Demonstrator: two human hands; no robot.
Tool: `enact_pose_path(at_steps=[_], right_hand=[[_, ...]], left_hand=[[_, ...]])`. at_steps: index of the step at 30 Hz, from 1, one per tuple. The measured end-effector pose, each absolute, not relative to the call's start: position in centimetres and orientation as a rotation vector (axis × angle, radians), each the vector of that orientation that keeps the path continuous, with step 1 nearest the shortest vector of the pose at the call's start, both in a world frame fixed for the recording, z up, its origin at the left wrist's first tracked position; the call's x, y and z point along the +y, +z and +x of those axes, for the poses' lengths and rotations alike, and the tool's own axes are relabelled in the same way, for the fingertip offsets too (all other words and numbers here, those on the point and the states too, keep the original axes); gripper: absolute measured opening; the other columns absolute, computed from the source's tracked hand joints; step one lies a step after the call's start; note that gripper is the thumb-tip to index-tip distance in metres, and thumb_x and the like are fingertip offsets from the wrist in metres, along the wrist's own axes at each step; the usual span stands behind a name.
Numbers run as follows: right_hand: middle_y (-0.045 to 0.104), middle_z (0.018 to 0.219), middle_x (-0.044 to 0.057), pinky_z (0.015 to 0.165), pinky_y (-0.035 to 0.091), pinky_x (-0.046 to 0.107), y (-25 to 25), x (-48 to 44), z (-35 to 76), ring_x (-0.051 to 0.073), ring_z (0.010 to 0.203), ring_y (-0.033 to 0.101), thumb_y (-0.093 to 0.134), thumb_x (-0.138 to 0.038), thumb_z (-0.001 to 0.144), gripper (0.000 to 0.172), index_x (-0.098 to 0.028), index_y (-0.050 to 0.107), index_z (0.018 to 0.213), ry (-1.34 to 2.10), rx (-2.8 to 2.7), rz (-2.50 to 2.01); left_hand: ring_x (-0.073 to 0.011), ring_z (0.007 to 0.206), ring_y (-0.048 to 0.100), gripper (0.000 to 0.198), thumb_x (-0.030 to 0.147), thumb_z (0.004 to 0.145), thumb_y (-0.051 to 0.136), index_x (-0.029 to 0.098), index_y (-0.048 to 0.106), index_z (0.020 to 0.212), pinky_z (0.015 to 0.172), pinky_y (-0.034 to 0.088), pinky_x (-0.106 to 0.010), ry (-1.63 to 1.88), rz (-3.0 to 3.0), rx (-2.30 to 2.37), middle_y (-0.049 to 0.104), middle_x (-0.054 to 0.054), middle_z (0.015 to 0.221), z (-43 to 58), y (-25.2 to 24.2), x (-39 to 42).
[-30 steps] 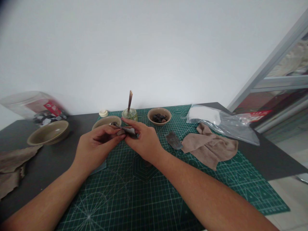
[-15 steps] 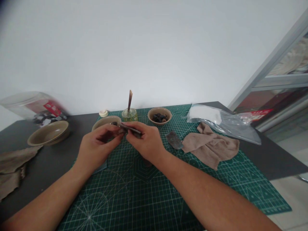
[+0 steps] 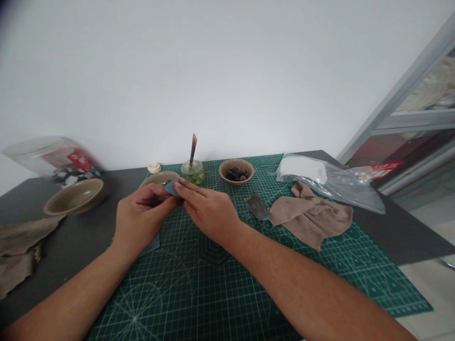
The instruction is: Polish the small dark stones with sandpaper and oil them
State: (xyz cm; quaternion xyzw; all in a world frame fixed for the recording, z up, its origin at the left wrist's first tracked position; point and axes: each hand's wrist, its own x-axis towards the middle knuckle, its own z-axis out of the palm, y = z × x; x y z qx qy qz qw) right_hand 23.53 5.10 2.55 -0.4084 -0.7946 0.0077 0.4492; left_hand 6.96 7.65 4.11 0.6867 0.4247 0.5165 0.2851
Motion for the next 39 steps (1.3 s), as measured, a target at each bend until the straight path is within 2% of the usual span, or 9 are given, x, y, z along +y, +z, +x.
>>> enact_pose_path(at_steps=[3, 7, 11, 19, 22, 27, 30, 35, 39], right_hand=[[0.06, 0.136, 0.005, 0.102, 0.053, 0.028, 2.5, 5.1, 23.3, 0.016, 0.119, 0.063, 0.049, -0.013, 0.094, 0.04, -0.022, 0.062, 0.131, -0.028, -2.006, -1.01], [0.064, 0.13, 0.007, 0.1, 0.054, 0.026, 2.6, 5.0, 23.4, 0.015, 0.116, 0.066, 0.046, -0.013, 0.095, 0.039, -0.017, 0.061, 0.131, -0.046, -1.962, -1.042], [0.061, 0.135, 0.006, 0.104, 0.052, 0.029, 2.6, 4.6, 23.1, 0.016, 0.122, 0.062, 0.046, -0.012, 0.095, 0.041, -0.019, 0.06, 0.133, -0.054, -1.973, -0.966], [0.061, 0.134, 0.007, 0.1, 0.055, 0.031, 2.7, 4.8, 23.0, 0.018, 0.119, 0.064, 0.049, -0.012, 0.094, 0.041, -0.021, 0.061, 0.132, -0.011, -1.98, -1.031], [0.065, 0.13, 0.006, 0.097, 0.056, 0.031, 2.8, 5.3, 23.3, 0.018, 0.114, 0.067, 0.05, -0.011, 0.093, 0.04, -0.021, 0.063, 0.129, 0.021, -1.937, -1.095], [0.074, 0.115, 0.004, 0.09, 0.058, 0.032, 2.7, 5.8, 23.7, 0.019, 0.098, 0.073, 0.055, -0.014, 0.09, 0.037, -0.023, 0.067, 0.124, 0.093, -1.761, -1.256], [0.075, 0.111, 0.004, 0.084, 0.057, 0.029, 2.6, 5.7, 23.7, 0.019, 0.093, 0.073, 0.056, -0.017, 0.09, 0.034, -0.023, 0.067, 0.122, 0.142, -1.683, -1.259], [0.076, 0.107, 0.003, 0.079, 0.058, 0.028, 2.6, 5.7, 23.7, 0.018, 0.084, 0.074, 0.058, -0.018, 0.089, 0.033, -0.022, 0.067, 0.12, 0.174, -1.602, -1.259], [0.074, 0.115, 0.003, 0.087, 0.058, 0.029, 2.6, 5.3, 23.6, 0.018, 0.098, 0.072, 0.055, -0.016, 0.09, 0.037, -0.025, 0.066, 0.124, 0.12, -1.658, -1.202]], left_hand=[[-0.008, 0.049, 0.051, 0.014, 0.019, 0.068, 0.072, 0.018, 0.061, 0.06, 0.048, 0.043, -0.019, 1.376, 1.815, 1.131, 0.058, 0.005, 0.054, 7.1, 4.2, 7.7], [-0.0097, 0.054, 0.055, 0.014, 0.023, 0.068, 0.075, 0.019, 0.061, 0.065, 0.051, 0.046, -0.021, 1.454, 1.72, 1.09, 0.062, 0.004, 0.061, 7.1, 4.0, 7.8], [-0.0085, 0.05, 0.05, 0.018, 0.021, 0.067, 0.074, 0.018, 0.058, 0.059, 0.047, 0.041, -0.021, 1.431, 1.806, 1.132, 0.056, 0.005, 0.055, 6.9, 3.8, 8.2], [-0.0081, 0.05, 0.05, 0.018, 0.022, 0.069, 0.073, 0.018, 0.059, 0.061, 0.048, 0.041, -0.021, 1.424, 1.861, 1.104, 0.056, 0.005, 0.056, 6.8, 3.7, 8.2], [-0.0101, 0.056, 0.057, 0.019, 0.024, 0.07, 0.075, 0.019, 0.058, 0.064, 0.054, 0.048, -0.023, 1.491, 1.78, 1.052, 0.061, 0.004, 0.062, 6.9, 3.5, 8.2], [-0.014, 0.073, 0.068, 0.021, 0.024, 0.072, 0.076, 0.02, 0.057, 0.076, 0.07, 0.059, -0.03, 1.529, 1.602, 0.88, 0.07, -0.001, 0.085, 7.0, 3.4, 8.6], [-0.0139, 0.069, 0.069, 0.022, 0.024, 0.074, 0.075, 0.021, 0.062, 0.091, 0.067, 0.061, -0.031, 1.518, 1.575, 0.853, 0.071, 0.0, 0.084, 7.0, 3.5, 8.7], [-0.0165, 0.075, 0.072, 0.022, 0.022, 0.072, 0.077, 0.019, 0.07, 0.093, 0.073, 0.063, -0.033, 1.451, 1.599, 0.894, 0.074, -0.004, 0.089, 6.9, 3.7, 8.4], [-0.0167, 0.066, 0.071, 0.016, 0.026, 0.075, 0.074, 0.019, 0.069, 0.088, 0.063, 0.063, -0.032, 1.354, 1.611, 0.92, 0.074, -0.002, 0.078, 6.9, 3.8, 8.3]])
